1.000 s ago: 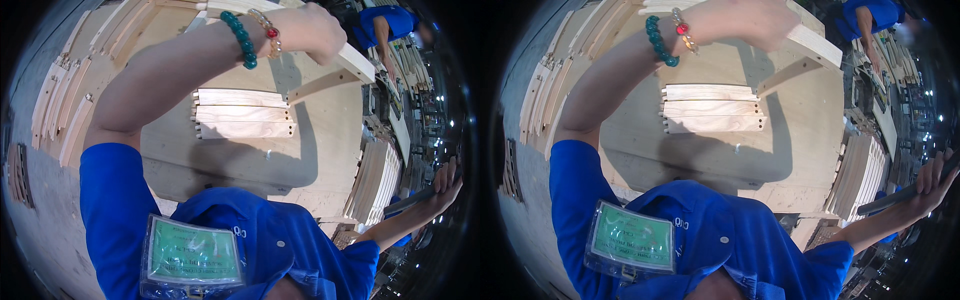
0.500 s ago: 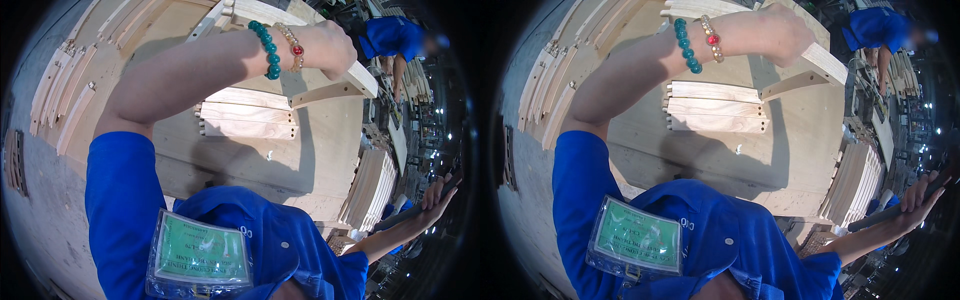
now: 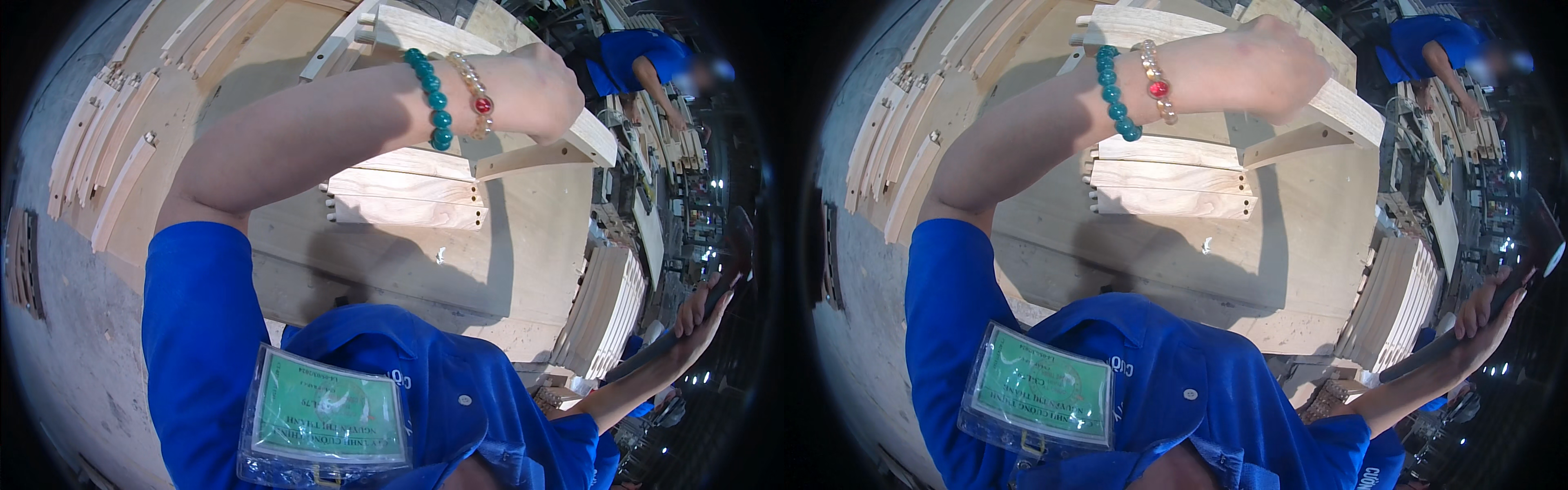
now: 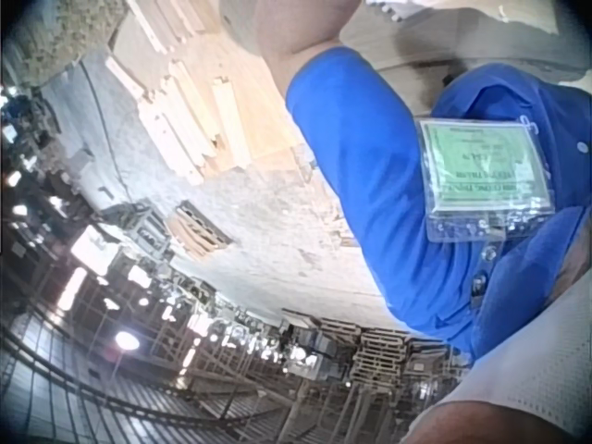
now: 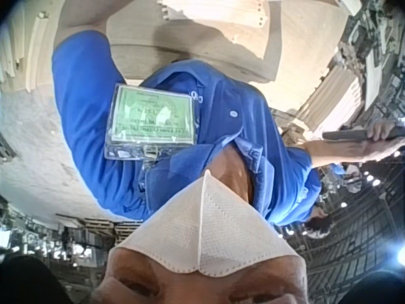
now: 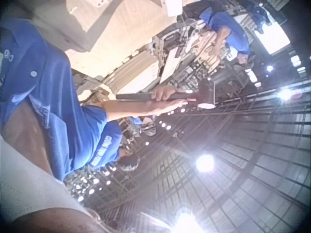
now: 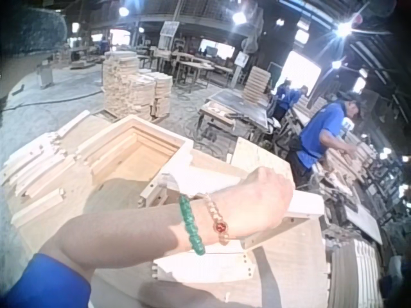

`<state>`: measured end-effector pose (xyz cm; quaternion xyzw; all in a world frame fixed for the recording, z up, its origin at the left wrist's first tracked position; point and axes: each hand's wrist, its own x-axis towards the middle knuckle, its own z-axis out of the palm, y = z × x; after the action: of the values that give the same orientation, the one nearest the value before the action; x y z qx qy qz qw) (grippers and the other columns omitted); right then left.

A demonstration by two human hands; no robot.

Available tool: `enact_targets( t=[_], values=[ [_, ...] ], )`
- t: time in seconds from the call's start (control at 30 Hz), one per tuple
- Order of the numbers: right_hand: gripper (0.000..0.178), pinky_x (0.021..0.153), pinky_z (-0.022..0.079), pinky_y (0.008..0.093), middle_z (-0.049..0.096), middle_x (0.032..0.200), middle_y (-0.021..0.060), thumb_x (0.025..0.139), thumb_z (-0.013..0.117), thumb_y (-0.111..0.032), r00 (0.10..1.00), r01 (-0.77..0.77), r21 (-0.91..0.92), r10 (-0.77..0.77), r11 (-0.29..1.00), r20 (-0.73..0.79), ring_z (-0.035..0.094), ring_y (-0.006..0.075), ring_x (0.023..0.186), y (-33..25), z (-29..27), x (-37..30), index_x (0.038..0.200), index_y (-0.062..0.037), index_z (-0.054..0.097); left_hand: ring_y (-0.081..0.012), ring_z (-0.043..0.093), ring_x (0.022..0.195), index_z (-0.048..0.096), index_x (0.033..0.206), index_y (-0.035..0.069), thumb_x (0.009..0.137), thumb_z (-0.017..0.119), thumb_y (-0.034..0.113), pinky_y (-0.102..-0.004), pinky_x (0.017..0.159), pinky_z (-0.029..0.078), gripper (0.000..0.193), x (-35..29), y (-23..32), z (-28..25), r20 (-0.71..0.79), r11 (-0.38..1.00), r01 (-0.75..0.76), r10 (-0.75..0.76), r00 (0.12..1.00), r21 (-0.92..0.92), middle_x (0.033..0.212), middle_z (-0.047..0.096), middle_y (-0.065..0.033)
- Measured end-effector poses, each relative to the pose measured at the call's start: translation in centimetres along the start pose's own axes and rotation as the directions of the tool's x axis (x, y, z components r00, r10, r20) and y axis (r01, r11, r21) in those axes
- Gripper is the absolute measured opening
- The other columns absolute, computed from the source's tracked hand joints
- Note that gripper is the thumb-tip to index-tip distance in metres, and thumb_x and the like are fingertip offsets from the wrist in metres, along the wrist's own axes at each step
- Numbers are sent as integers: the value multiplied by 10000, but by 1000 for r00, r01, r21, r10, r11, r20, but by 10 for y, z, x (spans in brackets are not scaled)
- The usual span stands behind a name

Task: The person assembles wooden furniture parts by hand, using a rubber mallet to tap dowels and joints into place. They repeatedly pick up wooden slats and frame pieces, align them, and secure them on a workbench in a workshop setting.

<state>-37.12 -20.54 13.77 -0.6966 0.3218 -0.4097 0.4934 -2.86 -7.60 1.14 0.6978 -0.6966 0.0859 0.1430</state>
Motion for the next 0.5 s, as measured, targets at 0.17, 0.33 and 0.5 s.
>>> enact_targets(
  t=[0.17, 0.33, 0.5],
  values=[
    [395, 274, 210, 168, 309, 585, -49, 983, 419, -397, 989, 137, -59, -133, 989, 65, 242, 18, 380, -44, -9, 16, 1098, -22, 465, -244, 652, 606, 677, 665, 30, 592, 635, 126, -346, 495, 505, 127, 3, 1, 13, -309, 987, -125, 150, 939, 100, 641, 638, -120],
    [363, 321, 227, 167, 360, 635, -50, 973, 438, -385, 918, 396, -121, -397, 910, 10, 277, 11, 414, -51, 13, 31, 1050, -38, 512, -291, 662, 785, 706, 902, 20, 701, 661, 251, -481, 558, 529, 309, 23, 9, 8, -29, 990, -85, 88, 996, 111, 828, 681, -125],
    [384, 343, 215, 181, 358, 555, -80, 946, 457, -487, 859, -272, -613, 474, 742, 192, 277, 11, 392, 42, 95, 2, 912, -110, 526, -269, 663, 809, 707, 937, 44, 694, 661, 263, -483, 621, 529, 331, 33, 4, 6, 97, 995, -98, 98, 990, -9, 882, 682, -115]
  ],
)
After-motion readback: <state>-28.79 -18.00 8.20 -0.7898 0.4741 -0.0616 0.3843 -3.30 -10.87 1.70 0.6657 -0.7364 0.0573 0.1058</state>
